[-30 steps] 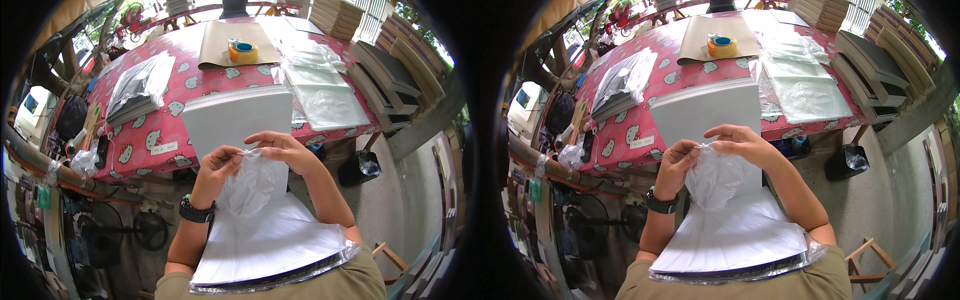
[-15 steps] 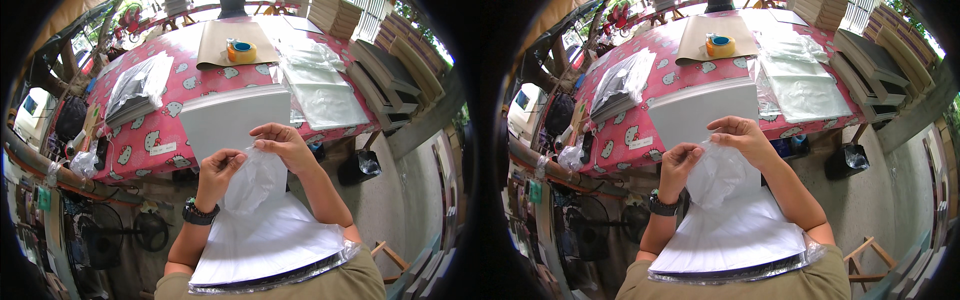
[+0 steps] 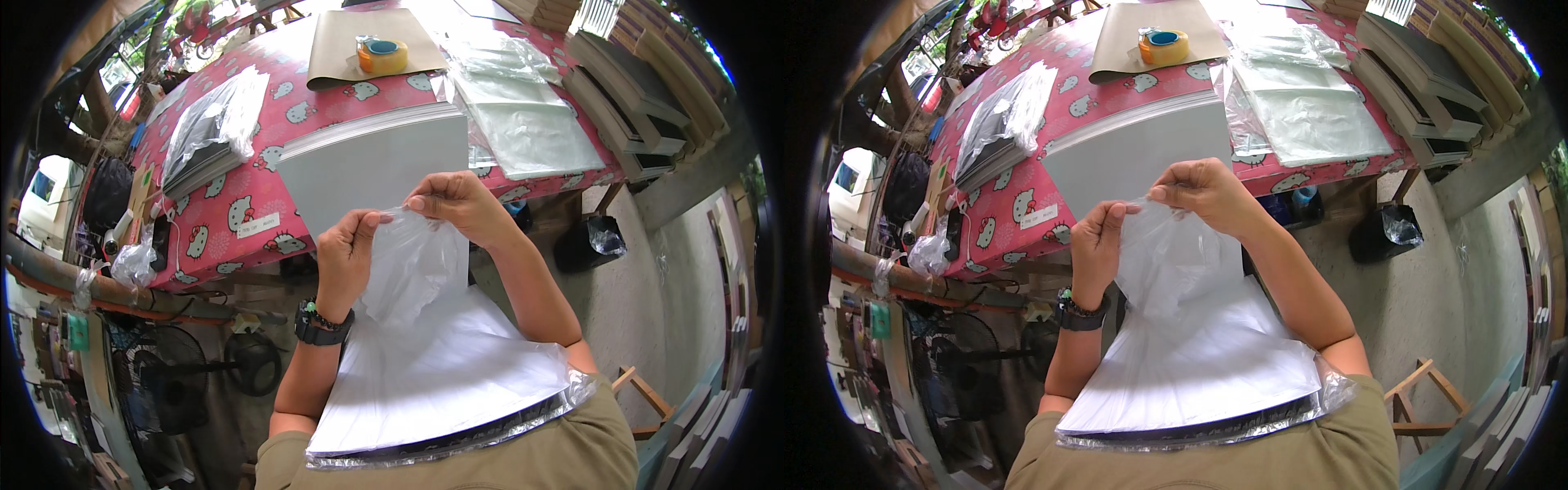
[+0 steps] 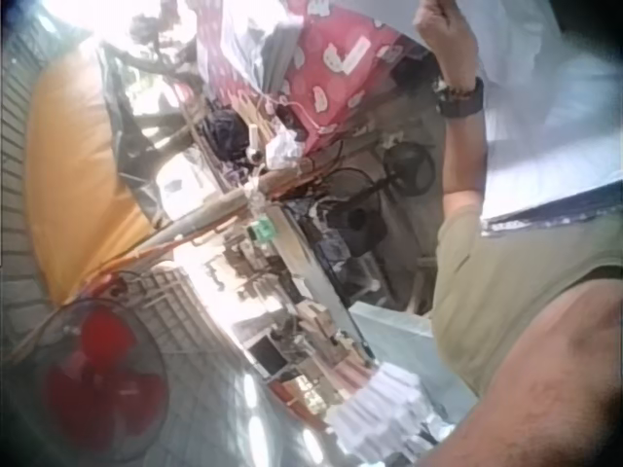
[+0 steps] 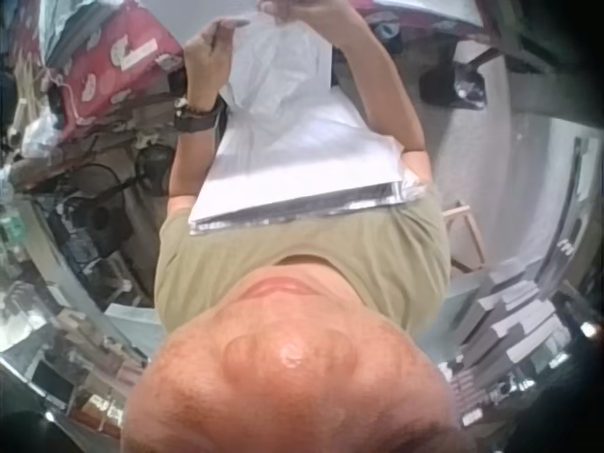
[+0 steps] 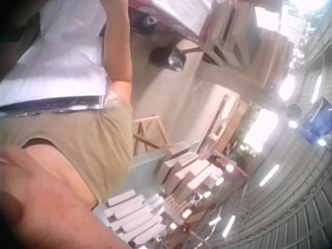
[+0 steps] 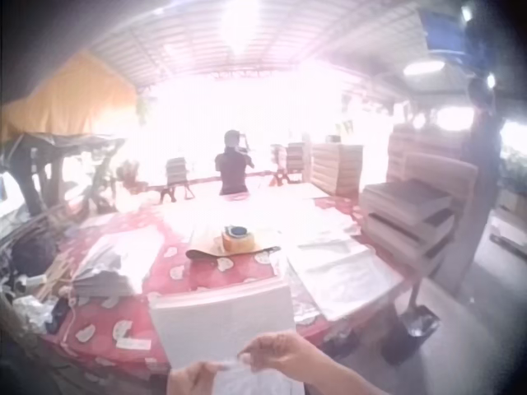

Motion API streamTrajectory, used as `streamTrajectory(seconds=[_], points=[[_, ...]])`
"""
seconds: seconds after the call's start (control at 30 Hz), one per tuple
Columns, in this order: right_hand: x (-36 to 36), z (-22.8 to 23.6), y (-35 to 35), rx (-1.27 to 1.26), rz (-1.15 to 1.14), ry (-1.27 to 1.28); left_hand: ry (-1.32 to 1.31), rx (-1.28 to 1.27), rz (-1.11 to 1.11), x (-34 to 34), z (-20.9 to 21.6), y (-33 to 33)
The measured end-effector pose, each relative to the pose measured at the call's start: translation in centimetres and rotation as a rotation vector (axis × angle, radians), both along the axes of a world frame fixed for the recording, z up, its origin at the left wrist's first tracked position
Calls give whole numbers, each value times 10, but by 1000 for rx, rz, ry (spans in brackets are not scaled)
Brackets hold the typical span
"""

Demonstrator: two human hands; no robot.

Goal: The person places a stack of books into a plastic bag, pulls the bag tight around them, and sets the packaged stack aside.

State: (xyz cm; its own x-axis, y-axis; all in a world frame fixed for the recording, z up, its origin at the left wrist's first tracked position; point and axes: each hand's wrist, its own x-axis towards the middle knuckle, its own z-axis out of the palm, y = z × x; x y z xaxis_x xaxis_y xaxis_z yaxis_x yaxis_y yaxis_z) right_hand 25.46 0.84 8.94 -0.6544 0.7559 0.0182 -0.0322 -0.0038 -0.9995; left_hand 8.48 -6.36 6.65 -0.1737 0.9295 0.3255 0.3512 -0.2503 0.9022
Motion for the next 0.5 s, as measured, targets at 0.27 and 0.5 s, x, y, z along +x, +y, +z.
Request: streamTrajectory(seconds=[0.27,0.5], points=[[1,-27,-1,-171,362,575,-248,-13,-88,-15,-10,14],[-5,-20,-4,-404,338,903,-268,-180,-600,-19,1,7]])
